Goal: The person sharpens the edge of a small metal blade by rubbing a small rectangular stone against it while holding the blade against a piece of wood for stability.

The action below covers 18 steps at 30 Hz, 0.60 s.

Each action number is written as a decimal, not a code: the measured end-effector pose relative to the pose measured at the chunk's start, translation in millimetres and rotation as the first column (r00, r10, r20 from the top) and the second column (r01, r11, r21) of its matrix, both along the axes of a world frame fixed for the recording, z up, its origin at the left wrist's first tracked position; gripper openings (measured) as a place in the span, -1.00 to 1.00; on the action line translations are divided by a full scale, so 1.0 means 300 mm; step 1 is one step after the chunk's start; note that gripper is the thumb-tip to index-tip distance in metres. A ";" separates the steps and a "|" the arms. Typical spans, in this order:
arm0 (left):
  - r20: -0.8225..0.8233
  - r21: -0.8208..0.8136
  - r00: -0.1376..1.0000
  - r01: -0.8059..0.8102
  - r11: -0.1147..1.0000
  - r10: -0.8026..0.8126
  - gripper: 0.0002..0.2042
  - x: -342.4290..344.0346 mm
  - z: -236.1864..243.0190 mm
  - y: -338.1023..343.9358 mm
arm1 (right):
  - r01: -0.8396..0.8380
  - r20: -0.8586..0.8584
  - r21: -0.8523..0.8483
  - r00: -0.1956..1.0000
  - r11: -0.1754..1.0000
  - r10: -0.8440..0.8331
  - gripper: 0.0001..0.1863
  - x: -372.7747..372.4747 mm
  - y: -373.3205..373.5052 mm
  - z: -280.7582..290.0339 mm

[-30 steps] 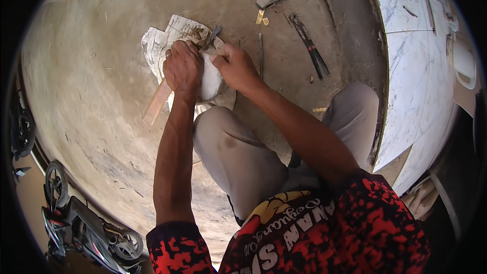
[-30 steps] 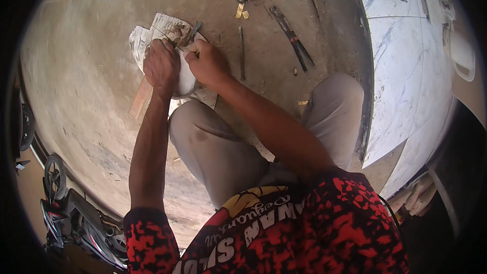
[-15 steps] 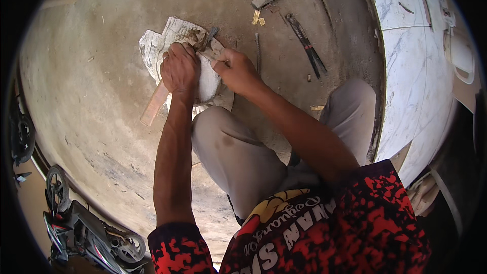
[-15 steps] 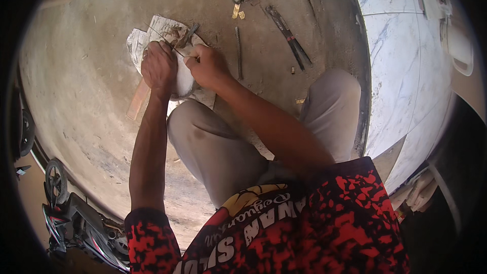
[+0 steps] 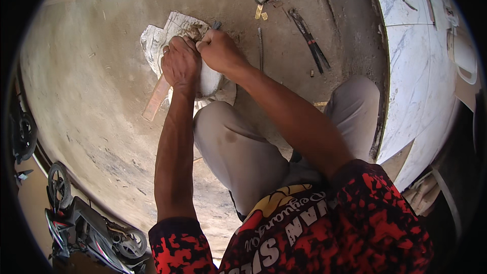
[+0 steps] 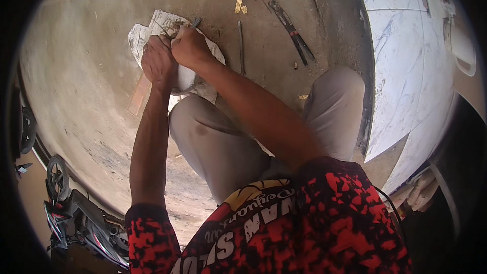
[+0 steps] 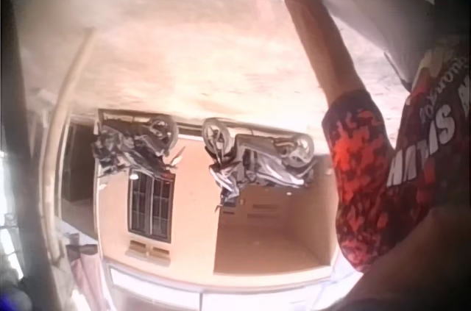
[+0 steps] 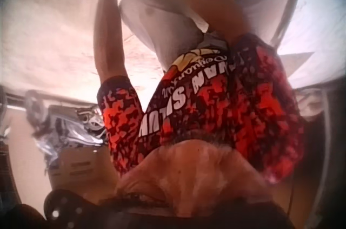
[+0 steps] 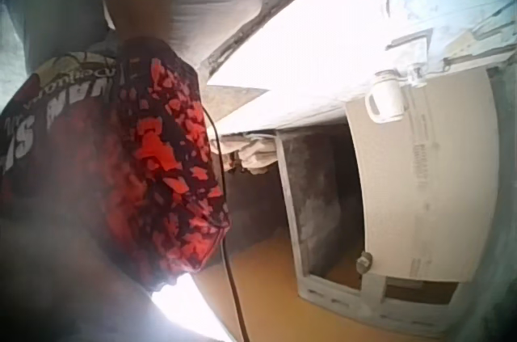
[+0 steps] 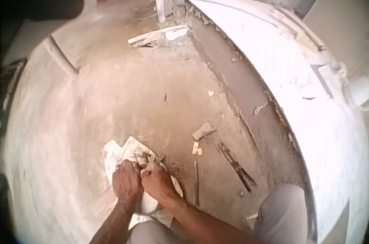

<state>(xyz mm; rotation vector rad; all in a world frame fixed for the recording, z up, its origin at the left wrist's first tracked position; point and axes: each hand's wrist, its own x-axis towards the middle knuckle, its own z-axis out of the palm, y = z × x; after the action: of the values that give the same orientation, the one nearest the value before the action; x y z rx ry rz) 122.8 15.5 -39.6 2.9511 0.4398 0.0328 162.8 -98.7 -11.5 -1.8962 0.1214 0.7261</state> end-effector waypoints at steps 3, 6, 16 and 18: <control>0.033 0.004 0.999 -0.007 1.000 0.007 -0.74 -0.004 0.001 0.034 | -0.019 0.006 -0.003 1.000 1.000 0.019 -0.73 -0.106 -0.068 0.028; -0.017 0.022 1.000 -0.026 0.999 0.026 -0.74 0.005 0.003 0.022 | -0.010 0.087 0.042 0.996 0.999 0.007 -0.73 -0.116 -0.097 0.007; 0.028 0.014 0.999 0.023 1.000 -0.023 -0.77 0.006 0.016 0.016 | -0.015 -0.008 -0.005 1.000 1.000 0.015 -0.74 -0.079 -0.085 0.022; 0.024 0.010 0.999 0.034 0.999 -0.034 -0.76 -0.007 -0.006 -0.004 | 0.002 -0.032 -0.046 0.999 0.999 -0.004 -0.75 -0.027 -0.021 0.002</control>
<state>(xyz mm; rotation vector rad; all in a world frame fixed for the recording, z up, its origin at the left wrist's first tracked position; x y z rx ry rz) 120.8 14.2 -41.4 2.9635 0.3871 0.0673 154.8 -105.0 -10.9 -1.9280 0.1625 0.7575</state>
